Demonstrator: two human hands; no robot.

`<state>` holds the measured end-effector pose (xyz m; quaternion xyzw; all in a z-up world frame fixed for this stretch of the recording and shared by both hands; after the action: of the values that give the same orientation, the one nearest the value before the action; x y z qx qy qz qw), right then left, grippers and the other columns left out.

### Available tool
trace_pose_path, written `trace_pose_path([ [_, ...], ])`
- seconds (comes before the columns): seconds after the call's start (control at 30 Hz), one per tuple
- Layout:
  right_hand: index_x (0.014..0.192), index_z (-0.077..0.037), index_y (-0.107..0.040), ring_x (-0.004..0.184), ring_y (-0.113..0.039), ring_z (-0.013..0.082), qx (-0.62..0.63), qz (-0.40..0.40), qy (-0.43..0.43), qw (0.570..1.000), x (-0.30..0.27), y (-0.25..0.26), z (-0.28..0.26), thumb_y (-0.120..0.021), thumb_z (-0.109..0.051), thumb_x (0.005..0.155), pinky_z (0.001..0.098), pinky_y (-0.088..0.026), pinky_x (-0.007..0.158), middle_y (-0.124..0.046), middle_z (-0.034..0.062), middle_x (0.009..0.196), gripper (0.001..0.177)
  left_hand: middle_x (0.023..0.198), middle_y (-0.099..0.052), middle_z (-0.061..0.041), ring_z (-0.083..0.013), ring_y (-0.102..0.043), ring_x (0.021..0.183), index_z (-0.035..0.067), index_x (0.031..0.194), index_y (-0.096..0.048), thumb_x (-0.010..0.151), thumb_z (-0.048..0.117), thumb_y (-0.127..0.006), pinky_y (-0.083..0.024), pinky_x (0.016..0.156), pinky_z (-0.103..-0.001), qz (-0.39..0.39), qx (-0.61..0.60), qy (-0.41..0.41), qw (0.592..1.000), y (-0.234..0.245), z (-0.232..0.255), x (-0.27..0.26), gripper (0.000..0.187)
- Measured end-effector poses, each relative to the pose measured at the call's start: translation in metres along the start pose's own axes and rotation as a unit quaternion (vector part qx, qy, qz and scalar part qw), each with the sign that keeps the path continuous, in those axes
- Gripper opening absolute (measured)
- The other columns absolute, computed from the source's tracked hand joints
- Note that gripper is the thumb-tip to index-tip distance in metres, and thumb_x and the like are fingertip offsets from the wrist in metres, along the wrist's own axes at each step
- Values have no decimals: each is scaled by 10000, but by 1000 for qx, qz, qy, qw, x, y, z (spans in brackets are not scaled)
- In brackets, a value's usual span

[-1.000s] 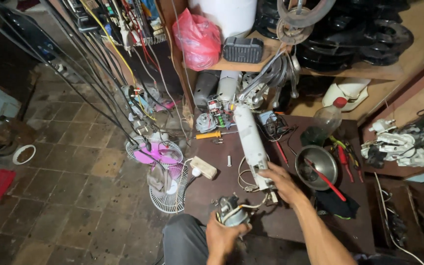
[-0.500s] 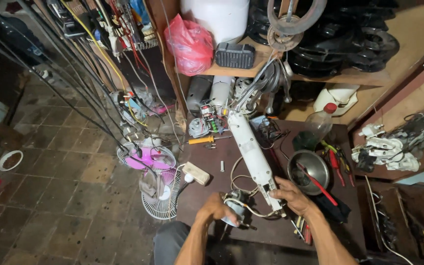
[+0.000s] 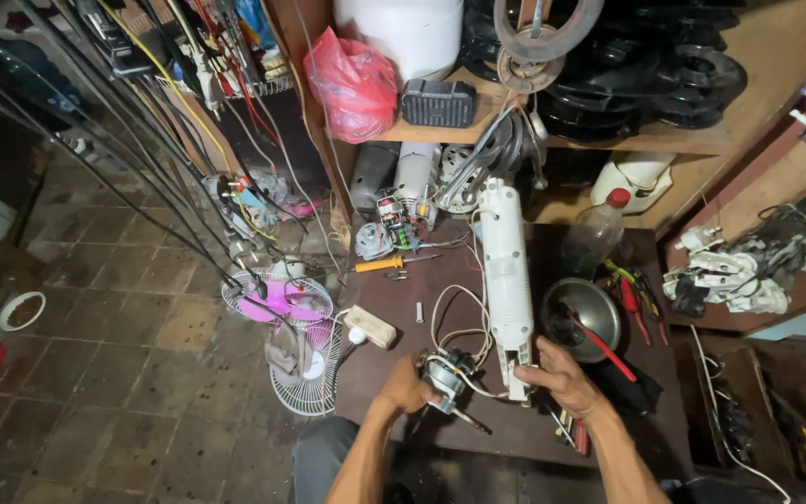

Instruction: The person uses a screwdriver to remove screws from a white cylindrical appliance casing. They then separate the casing halves to expose the internal components and wires.

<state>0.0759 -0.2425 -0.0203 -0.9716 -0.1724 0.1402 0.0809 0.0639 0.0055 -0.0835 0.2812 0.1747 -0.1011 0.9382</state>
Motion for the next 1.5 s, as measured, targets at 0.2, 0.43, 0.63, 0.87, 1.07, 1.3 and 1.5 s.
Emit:
trace_pose_path([
  [0.2, 1385, -19, -579, 1225, -639, 239, -53, 2, 7, 999, 5, 12, 18, -758, -117, 716, 374, -458, 1069, -688, 118, 1347, 700, 1328, -611, -147, -336, -618, 1174, 95, 1452, -404, 693, 13, -693, -525, 896, -412, 12, -17, 62, 998, 1, 19, -38, 816],
  [0.43, 1313, -14, -621, 1128, -650, 210, -95, -41, 55, 993, 4, -3, -3, -731, -179, 689, 368, -505, 969, -712, 94, 1254, 654, 1493, -449, -195, -386, -347, 1429, 101, 1421, -467, 776, -11, -612, -262, 1176, -528, 229, 8, -169, 959, 38, 75, -82, 670],
  [0.63, 1022, -78, -745, 833, -598, 207, -166, -62, 113, 978, -7, -29, -44, -702, -12, 610, 376, -524, 795, -634, 24, 875, 419, 1237, -675, -207, -328, -681, 1121, 27, 1402, -517, 845, 332, -772, -525, 955, -428, 243, -145, -142, 949, 72, 124, -92, 684],
  [0.87, 1200, -67, -669, 995, -523, 205, -284, -122, 174, 935, 4, -34, -21, -680, -160, 607, 379, -442, 895, -619, 74, 1034, 601, 1451, -463, -294, -387, -509, 1269, 26, 1530, -311, 826, 565, -321, -456, 1008, -538, 231, -595, -78, 766, 82, 132, -124, 886],
  [1.07, 1426, -126, -555, 1325, -408, 275, -410, -143, 166, 886, 6, -51, -20, -514, 73, 603, 401, -256, 1137, -510, 137, 1362, 848, 1293, -606, -285, -505, -551, 1213, 8, 1203, -584, 872, 799, -345, -405, 982, -656, 59, -744, 46, 664, 61, 80, -145, 890],
  [1.3, 1268, -109, -684, 1292, -484, 246, -443, -9, 174, 879, 10, -26, -13, -518, 115, 595, 392, -328, 1148, -663, 56, 1305, 729, 1552, -422, -207, -481, -383, 1395, 106, 1545, -365, 642, 836, -252, -276, 1051, -745, 11, -701, 141, 699, 41, 74, -172, 1167],
  [1.5, 1446, -113, -499, 1465, -344, 244, -354, 116, 183, 910, -18, -3, -17, -622, 73, 727, 378, -256, 1217, -380, 90, 1549, 753, 1416, -498, -276, -492, -493, 1282, -38, 1385, -477, 770, 295, -776, -521, 938, -648, -109, -749, -87, 648, 27, 30, -127, 761],
])
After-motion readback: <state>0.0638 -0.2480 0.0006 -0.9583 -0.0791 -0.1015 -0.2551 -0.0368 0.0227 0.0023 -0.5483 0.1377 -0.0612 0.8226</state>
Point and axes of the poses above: each hand's wrist, its own x-axis towards the middle knuckle, its own y-axis out of the back of the hand, z = x × y, the point moved 8 cm from there along x, towards the middle knuckle
